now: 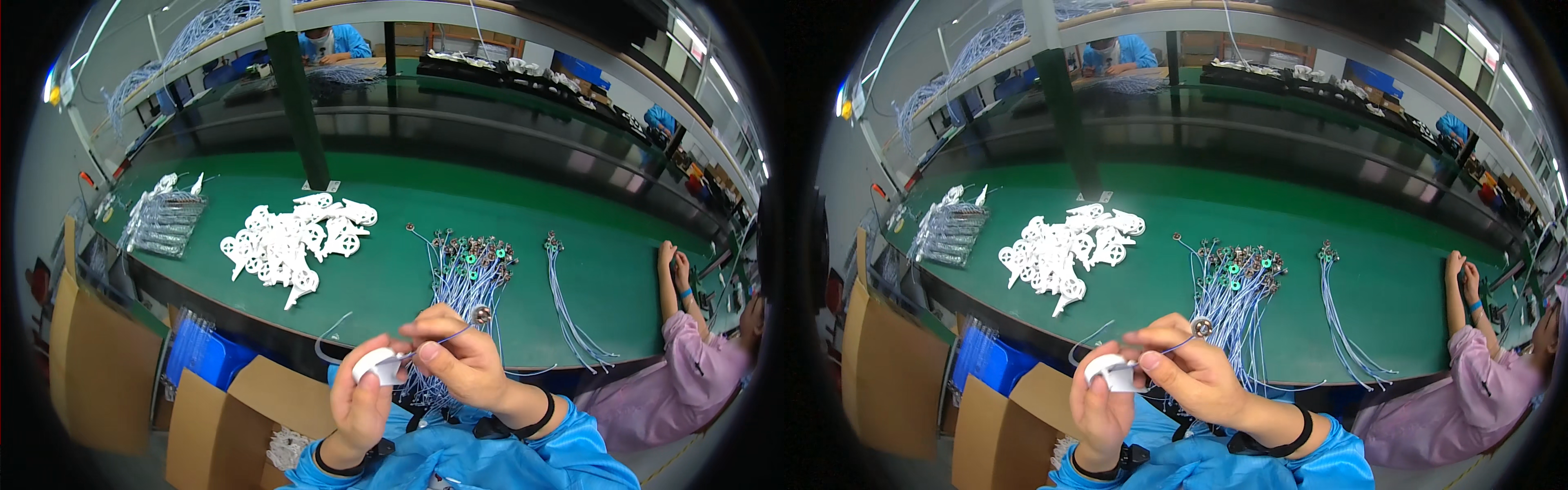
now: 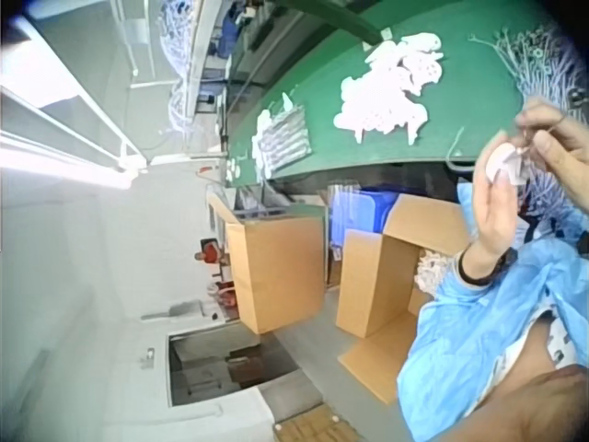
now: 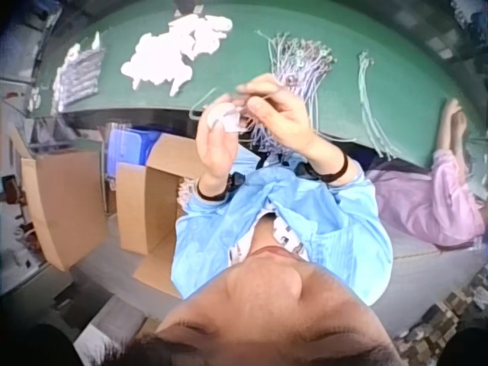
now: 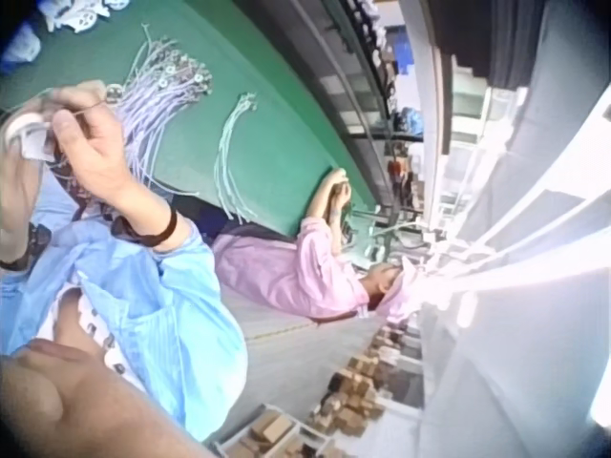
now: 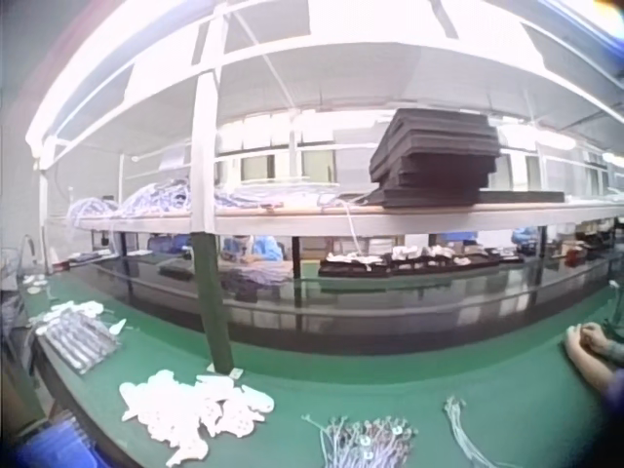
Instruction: Assembling electronic wire harnesses by inserting colored wires into connector housings.
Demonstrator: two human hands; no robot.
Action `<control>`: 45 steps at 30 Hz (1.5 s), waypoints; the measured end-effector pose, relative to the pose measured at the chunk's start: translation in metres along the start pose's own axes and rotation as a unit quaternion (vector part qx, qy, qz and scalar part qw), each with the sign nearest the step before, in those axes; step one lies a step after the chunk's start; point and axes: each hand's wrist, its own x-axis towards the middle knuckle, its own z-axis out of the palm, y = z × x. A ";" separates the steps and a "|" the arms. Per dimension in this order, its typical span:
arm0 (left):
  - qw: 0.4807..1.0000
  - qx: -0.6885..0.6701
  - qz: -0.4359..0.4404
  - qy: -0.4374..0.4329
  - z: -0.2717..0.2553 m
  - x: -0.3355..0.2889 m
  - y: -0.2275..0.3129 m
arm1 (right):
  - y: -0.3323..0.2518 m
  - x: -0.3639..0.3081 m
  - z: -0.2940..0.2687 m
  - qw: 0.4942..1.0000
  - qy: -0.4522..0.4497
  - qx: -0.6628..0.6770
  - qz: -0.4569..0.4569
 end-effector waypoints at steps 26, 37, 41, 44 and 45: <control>0.989 -0.080 -0.098 0.081 -0.010 -0.028 -0.008 | 0.025 -0.035 0.000 0.968 0.016 -0.248 -0.027; 0.996 -0.031 -0.077 0.020 -0.003 -0.032 -0.018 | 0.034 -0.028 0.000 0.959 -0.012 -0.251 -0.130; 0.988 -0.122 -0.096 0.010 -0.009 -0.029 -0.018 | 0.034 -0.025 0.001 0.946 -0.036 -0.285 -0.150; 0.980 -0.137 -0.144 0.012 -0.014 -0.029 -0.017 | 0.030 -0.021 0.001 0.935 -0.046 -0.310 -0.162; 0.979 -0.117 -0.167 0.013 -0.019 -0.028 -0.013 | 0.028 -0.021 0.000 0.935 -0.056 -0.313 -0.156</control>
